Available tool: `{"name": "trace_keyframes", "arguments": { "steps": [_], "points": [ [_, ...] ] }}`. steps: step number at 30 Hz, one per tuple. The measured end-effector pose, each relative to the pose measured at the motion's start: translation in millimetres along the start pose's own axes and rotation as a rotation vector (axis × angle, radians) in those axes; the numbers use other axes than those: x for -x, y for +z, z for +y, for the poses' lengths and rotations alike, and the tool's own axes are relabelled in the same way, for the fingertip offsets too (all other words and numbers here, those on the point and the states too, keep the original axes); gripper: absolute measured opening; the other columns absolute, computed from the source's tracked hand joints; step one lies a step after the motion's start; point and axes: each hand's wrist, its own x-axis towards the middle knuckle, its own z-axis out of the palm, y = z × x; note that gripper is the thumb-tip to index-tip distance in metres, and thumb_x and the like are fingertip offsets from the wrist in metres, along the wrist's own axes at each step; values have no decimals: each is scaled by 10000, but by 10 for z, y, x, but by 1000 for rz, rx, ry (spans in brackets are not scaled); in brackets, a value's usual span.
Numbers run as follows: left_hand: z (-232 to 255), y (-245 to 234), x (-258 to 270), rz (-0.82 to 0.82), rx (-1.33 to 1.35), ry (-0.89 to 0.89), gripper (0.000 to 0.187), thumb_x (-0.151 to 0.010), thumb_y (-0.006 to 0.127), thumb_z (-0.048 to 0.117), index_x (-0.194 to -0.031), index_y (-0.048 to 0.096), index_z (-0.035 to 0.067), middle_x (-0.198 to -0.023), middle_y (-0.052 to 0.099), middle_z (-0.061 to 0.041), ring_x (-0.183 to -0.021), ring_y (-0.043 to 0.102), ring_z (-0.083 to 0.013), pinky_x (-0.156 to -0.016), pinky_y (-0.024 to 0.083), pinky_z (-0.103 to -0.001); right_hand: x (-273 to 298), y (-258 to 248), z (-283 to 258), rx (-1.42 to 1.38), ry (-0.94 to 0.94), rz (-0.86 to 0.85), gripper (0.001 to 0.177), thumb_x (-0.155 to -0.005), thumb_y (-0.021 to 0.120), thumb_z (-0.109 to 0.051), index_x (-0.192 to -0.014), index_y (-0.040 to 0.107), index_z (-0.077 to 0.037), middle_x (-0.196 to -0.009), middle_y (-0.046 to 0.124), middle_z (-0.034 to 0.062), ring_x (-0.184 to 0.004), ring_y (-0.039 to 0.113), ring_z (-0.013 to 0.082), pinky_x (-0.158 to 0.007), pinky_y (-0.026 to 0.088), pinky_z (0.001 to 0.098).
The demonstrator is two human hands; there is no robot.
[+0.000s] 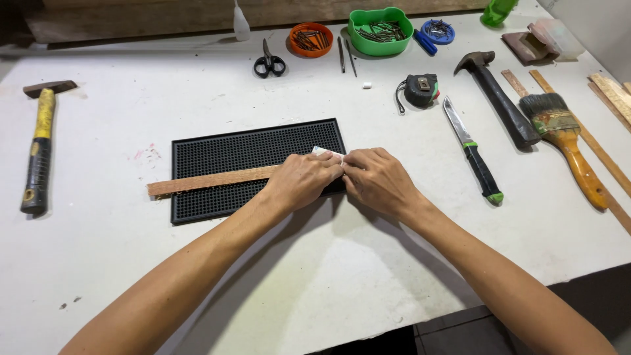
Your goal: Sand a small wooden strip using sandpaper on a workbench.
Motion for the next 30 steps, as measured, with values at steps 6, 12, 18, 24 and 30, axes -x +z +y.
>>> {"name": "trace_keyframes", "arguments": {
  "steps": [6,12,18,24,30],
  "points": [
    [-224,-312,574,34,-36,-50,224,-959,560,77,-1104,731,93,-1212,734,-61,-1083,710,-202,-831,623,-350,-348,298,-354,-20,-85,-34,193,-899,701,-203,-980,755,-37,-1045,724,79,-975,692,214,-904,544,388],
    [-616,-576,1343,60,-82,-161,213,-920,630,102,-1105,736,106,-1213,727,-64,-1157,678,-225,-889,602,-372,-933,547,-958,-102,-182,2,241,-940,658,-236,-991,748,-18,-1081,725,90,-1006,683,215,-897,526,379],
    [-892,-841,2029,80,-155,-257,261,-910,623,21,-1127,735,110,-1198,740,-50,-1151,683,-216,-907,595,-356,-1451,834,-1455,-166,-292,-27,267,-979,612,-257,-942,737,-24,-1052,705,96,-1013,664,223,-872,526,380],
    [-795,-913,1971,61,-163,-287,218,-937,618,51,-1108,739,110,-1175,744,-44,-1142,688,-206,-942,586,-354,-1426,902,-1393,-154,-341,-34,274,-1010,591,-248,-940,735,-25,-1073,699,106,-1014,656,224,-852,533,370],
    [-590,-658,1497,45,-193,-165,211,-920,605,56,-1078,739,99,-1150,748,-71,-1095,705,-209,-933,599,-353,-1017,592,-1012,-171,-316,23,252,-974,632,-241,-1019,746,-20,-1099,705,93,-1081,658,221,-937,531,369]
  ]
}}
